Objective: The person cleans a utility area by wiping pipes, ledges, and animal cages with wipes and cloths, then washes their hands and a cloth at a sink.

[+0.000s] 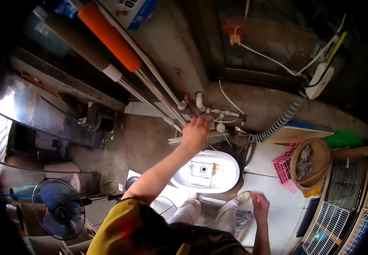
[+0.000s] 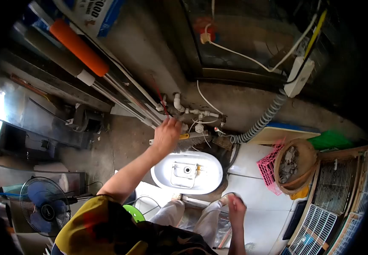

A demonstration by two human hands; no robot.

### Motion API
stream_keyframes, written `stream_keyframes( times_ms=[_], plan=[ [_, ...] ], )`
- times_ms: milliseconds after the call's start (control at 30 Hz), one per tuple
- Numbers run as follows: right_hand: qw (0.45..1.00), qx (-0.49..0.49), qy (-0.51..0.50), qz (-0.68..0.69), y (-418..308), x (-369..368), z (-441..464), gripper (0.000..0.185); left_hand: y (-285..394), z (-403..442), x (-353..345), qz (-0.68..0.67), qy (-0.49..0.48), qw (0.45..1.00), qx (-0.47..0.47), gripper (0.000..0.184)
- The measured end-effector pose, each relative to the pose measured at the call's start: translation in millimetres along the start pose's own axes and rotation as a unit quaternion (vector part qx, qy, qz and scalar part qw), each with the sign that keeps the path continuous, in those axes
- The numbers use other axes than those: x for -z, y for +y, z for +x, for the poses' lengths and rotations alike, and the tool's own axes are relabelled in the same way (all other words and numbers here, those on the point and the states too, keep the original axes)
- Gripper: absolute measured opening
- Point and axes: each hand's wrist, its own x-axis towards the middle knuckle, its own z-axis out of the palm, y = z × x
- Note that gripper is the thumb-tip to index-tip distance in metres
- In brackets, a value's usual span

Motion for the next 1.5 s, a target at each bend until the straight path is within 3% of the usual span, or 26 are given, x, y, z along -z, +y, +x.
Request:
stream_keyframes(
  times_ms=[33,100,167,233,333,433,533,633,733,833,967,1000,1033,1067,1133,1167,1233,1300,1333,1367,1433,1467,1500],
  plan=[
    [0.996,-0.032,-0.005,0.086,-27,-20,32,0.014,1,-7,11,-0.022,0.022,0.999,-0.017,0.011],
    [0.991,0.074,-0.016,0.114,-78,-61,94,0.017,-3,-16,28,-0.064,0.060,0.996,-0.013,0.012],
    [0.981,0.009,-0.078,0.179,-143,-100,143,0.023,-9,-24,40,-0.099,0.084,0.991,-0.014,0.013],
    [0.961,0.056,-0.132,0.238,-178,-145,191,0.028,-14,-30,49,-0.128,0.093,0.987,-0.023,0.014],
    [0.897,-0.106,-0.215,0.371,-225,-187,230,0.024,-23,-36,57,-0.156,0.112,0.981,-0.015,0.016],
    [0.830,-0.154,-0.349,0.407,-237,-205,249,0.021,-31,-39,67,-0.190,0.128,0.973,-0.001,0.017],
    [0.777,-0.154,-0.383,0.475,-238,-210,258,0.020,-31,-32,80,-0.227,0.147,0.963,0.009,0.016],
    [0.791,-0.145,-0.343,0.486,-245,-214,265,0.019,-31,-19,85,-0.252,0.136,0.958,0.029,0.017],
    [0.911,-0.055,-0.187,0.364,-241,-227,261,0.017,-32,-22,67,-0.266,0.109,0.956,0.051,0.021],
    [0.882,-0.071,-0.155,0.440,-225,-238,229,0.013,-23,-55,53,-0.303,0.089,0.946,0.075,0.029],
    [0.883,0.020,-0.278,0.378,-227,-244,239,0.013,-47,-53,61,-0.344,0.079,0.931,0.094,0.016],
    [0.900,0.087,-0.302,0.303,-230,-232,243,0.012,-55,-47,61,-0.352,0.089,0.927,0.092,0.013],
    [0.929,0.114,-0.242,0.257,-238,-224,239,0.013,-60,-42,69,-0.382,0.092,0.914,0.102,0.011],
    [0.936,0.248,-0.161,0.191,-239,-219,247,0.014,-62,-40,82,-0.412,0.095,0.899,0.113,0.010],
    [0.900,0.417,-0.085,0.099,-255,-217,258,0.014,-63,-36,98,-0.474,0.063,0.866,0.149,0.009],
    [0.879,0.461,-0.093,0.079,-269,-219,265,0.014,-63,-31,104,-0.441,0.118,0.882,0.116,0.010],
    [0.874,0.452,-0.139,0.112,-289,-223,266,0.015,-58,-16,120,-0.366,0.222,0.903,0.042,0.012],
    [0.890,0.336,-0.217,0.218,-300,-232,264,0.018,-63,-1,139,-0.322,0.267,0.908,0.026,0.016],
    [0.876,0.251,-0.228,0.344,-296,-243,275,0.020,-67,10,144,-0.304,0.299,0.905,0.016,0.017],
    [0.866,0.233,-0.242,0.371,-290,-247,286,0.018,-70,19,146,-0.284,0.330,0.900,0.006,0.017],
    [0.844,0.197,-0.266,0.422,-290,-249,294,0.016,-70,35,141,-0.348,0.304,0.887,-0.013,0.016],
    [0.851,0.244,-0.234,0.402,-290,-256,295,0.011,-68,42,137,-0.378,0.291,0.879,-0.022,0.016],
    [0.825,0.195,-0.255,0.464,-289,-257,298,0.010,-64,49,134,-0.436,0.269,0.859,0.025,0.015]
  ],
)
